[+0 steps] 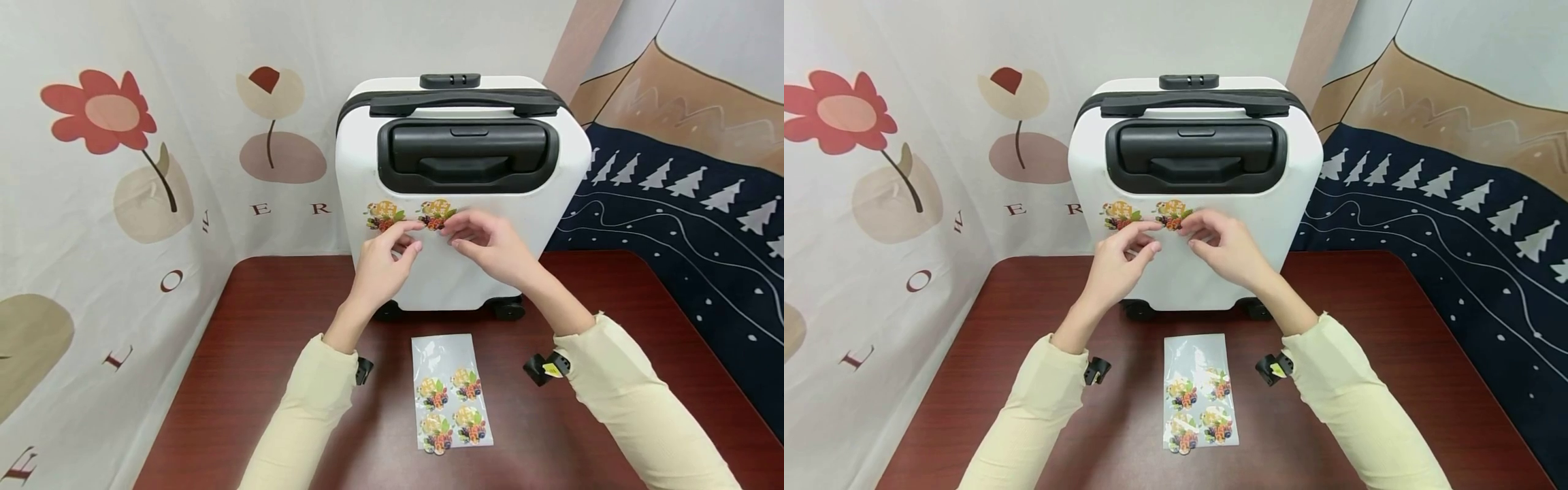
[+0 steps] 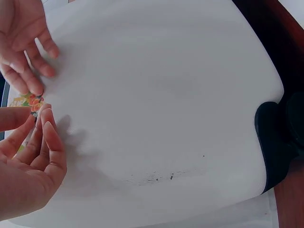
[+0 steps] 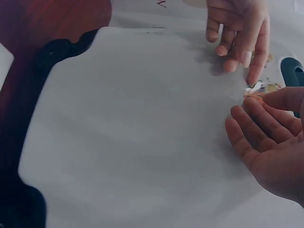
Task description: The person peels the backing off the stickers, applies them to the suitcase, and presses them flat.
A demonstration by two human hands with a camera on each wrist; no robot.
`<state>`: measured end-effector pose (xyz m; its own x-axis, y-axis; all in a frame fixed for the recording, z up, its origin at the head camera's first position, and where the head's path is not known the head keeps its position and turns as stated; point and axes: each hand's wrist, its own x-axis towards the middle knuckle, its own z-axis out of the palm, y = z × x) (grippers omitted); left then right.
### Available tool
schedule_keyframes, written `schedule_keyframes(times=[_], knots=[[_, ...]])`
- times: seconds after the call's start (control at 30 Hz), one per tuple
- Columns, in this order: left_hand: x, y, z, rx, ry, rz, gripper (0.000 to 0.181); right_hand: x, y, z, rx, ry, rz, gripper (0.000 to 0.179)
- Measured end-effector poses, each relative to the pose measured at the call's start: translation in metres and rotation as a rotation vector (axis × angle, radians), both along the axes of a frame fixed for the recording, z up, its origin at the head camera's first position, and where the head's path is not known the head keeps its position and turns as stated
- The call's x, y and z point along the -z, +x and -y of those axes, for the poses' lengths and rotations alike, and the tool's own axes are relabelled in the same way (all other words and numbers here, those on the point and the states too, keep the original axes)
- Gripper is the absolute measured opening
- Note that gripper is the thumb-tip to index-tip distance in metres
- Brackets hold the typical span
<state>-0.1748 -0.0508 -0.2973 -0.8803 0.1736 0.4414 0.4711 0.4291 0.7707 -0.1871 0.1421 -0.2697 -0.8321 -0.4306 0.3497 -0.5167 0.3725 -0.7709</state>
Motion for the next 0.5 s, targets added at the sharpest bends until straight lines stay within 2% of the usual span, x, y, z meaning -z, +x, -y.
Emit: schedule_keyframes(times=[0.17, 0.5], knots=[[0.0030, 0.0012, -0.0007, -0.004, -0.019, 0.022, 0.023, 0.0079, 0.0010, -0.0023, 0.007, 0.005, 0.022, 0.022], [0.0078, 0.0033, -0.0013, 0.013, -0.087, 0.050, 0.024, 0.0122, 0.0032, -0.0024, 0.007, -0.008, 0.042, 0.022]])
